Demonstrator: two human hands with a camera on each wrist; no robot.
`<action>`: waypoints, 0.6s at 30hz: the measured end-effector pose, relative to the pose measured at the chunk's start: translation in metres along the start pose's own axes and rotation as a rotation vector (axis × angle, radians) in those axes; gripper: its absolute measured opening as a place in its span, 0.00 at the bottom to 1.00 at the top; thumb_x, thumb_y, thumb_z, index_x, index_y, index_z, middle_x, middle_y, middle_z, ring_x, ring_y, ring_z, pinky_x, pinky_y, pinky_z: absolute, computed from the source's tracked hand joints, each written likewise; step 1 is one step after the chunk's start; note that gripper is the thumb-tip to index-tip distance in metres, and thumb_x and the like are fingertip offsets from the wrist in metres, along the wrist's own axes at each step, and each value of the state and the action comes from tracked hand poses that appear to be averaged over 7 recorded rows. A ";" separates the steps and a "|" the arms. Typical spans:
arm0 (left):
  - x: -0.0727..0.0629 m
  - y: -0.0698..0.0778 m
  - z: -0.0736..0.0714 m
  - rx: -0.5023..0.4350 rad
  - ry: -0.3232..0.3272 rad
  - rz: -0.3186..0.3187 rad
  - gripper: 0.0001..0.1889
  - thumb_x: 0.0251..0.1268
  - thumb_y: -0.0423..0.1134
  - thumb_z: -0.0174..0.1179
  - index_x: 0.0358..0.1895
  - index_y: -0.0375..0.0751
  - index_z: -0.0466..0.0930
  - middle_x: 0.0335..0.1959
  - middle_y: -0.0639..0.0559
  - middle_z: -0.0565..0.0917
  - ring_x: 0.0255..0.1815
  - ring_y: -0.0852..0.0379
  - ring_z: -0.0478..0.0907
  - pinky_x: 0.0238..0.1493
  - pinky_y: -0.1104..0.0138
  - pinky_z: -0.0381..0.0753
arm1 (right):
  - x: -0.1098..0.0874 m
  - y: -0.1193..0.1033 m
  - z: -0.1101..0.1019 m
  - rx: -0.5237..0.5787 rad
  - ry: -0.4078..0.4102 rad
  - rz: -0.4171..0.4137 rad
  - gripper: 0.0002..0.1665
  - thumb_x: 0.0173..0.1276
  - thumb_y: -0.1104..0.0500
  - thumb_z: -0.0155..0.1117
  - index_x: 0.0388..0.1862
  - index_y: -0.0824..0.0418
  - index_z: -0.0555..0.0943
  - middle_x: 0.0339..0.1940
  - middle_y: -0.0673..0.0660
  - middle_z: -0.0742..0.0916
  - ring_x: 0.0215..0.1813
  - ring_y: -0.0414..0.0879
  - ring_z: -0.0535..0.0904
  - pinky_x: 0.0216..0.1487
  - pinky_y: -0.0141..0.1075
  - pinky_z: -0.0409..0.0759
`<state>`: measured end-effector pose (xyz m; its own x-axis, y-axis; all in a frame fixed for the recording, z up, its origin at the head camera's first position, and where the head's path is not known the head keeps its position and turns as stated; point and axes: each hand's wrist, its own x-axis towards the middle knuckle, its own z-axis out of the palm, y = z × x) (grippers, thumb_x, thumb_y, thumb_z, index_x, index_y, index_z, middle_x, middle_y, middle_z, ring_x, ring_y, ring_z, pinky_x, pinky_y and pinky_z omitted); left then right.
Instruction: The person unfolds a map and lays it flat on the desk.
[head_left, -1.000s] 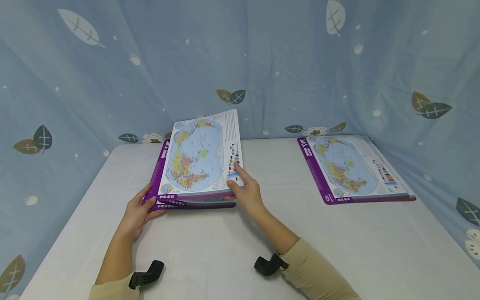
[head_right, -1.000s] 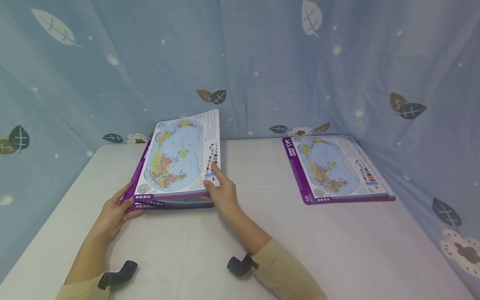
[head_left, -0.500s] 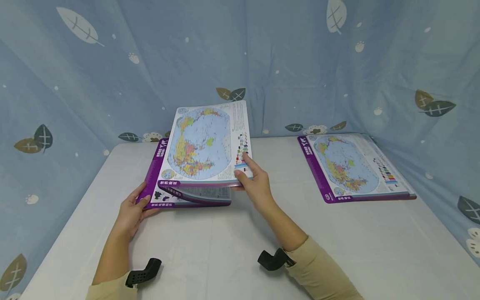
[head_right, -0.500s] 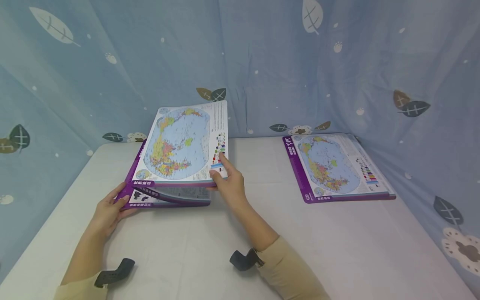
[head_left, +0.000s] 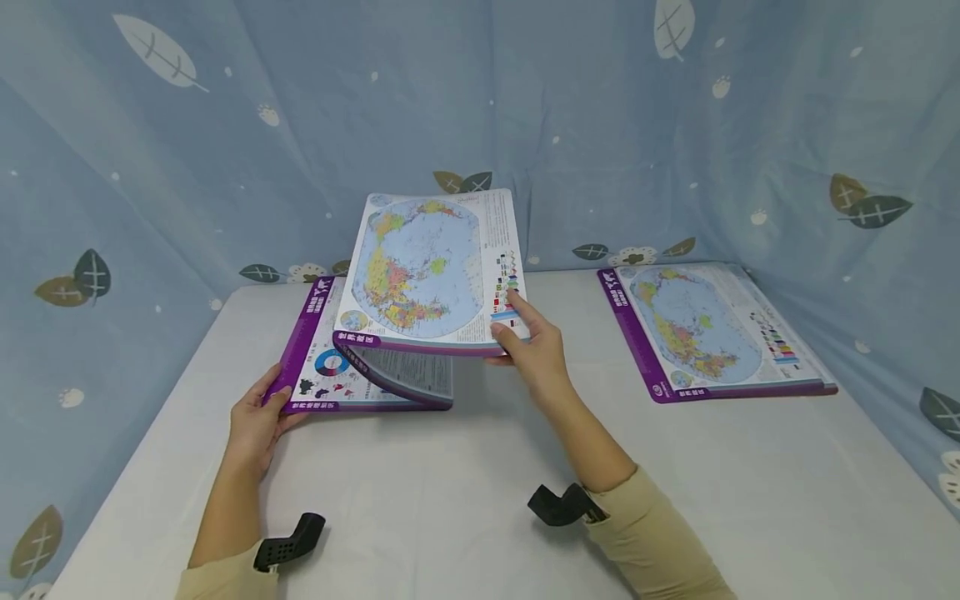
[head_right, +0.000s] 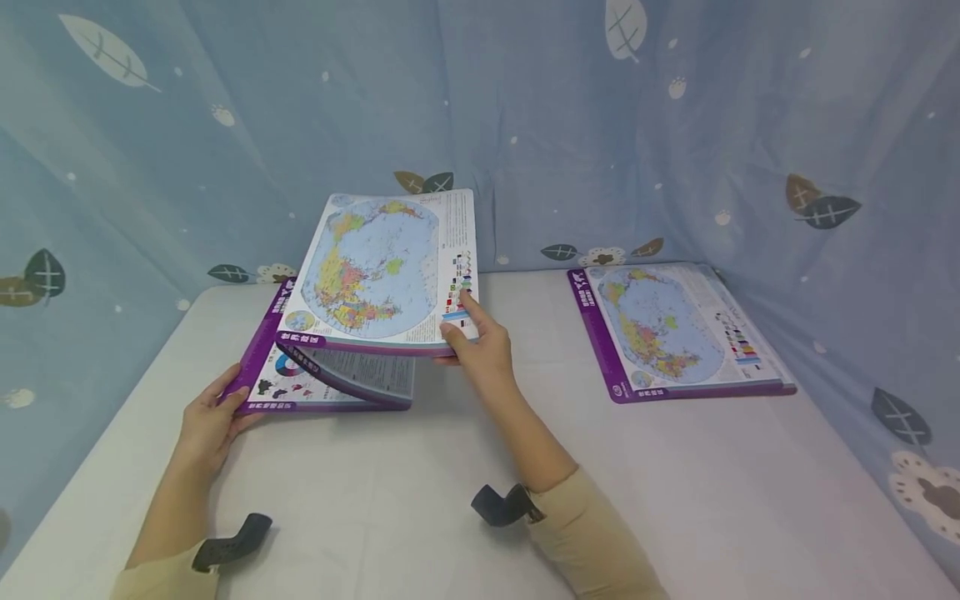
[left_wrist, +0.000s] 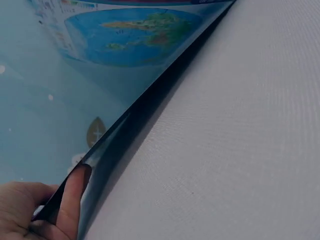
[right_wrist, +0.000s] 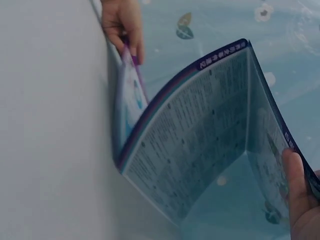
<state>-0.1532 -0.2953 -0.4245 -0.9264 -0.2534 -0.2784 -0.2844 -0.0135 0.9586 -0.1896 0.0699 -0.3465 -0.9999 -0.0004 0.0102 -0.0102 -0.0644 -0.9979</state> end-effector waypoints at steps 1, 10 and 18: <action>0.000 0.000 0.000 0.000 0.015 -0.012 0.29 0.76 0.43 0.43 0.75 0.56 0.47 0.76 0.39 0.47 0.48 0.67 0.74 0.48 0.73 0.80 | 0.000 -0.001 -0.002 0.000 0.003 0.009 0.35 0.67 0.64 0.61 0.71 0.49 0.65 0.60 0.57 0.77 0.37 0.45 0.84 0.35 0.38 0.85; -0.002 0.004 -0.001 -0.099 0.126 -0.063 0.26 0.75 0.42 0.42 0.74 0.53 0.52 0.76 0.44 0.48 0.38 0.73 0.76 0.41 0.77 0.81 | 0.001 -0.011 -0.013 0.020 0.023 0.044 0.34 0.67 0.62 0.62 0.71 0.47 0.66 0.60 0.57 0.77 0.36 0.44 0.85 0.36 0.36 0.85; 0.000 0.005 -0.002 -0.154 0.139 -0.051 0.37 0.63 0.43 0.60 0.74 0.53 0.53 0.77 0.45 0.47 0.36 0.72 0.78 0.40 0.78 0.81 | 0.004 -0.019 -0.027 0.039 0.039 0.017 0.34 0.66 0.63 0.62 0.70 0.48 0.67 0.61 0.57 0.77 0.34 0.41 0.85 0.36 0.35 0.85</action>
<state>-0.1543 -0.2971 -0.4194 -0.8656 -0.3798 -0.3263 -0.2792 -0.1749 0.9442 -0.1936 0.0978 -0.3290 -0.9993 0.0373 -0.0099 0.0060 -0.1031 -0.9946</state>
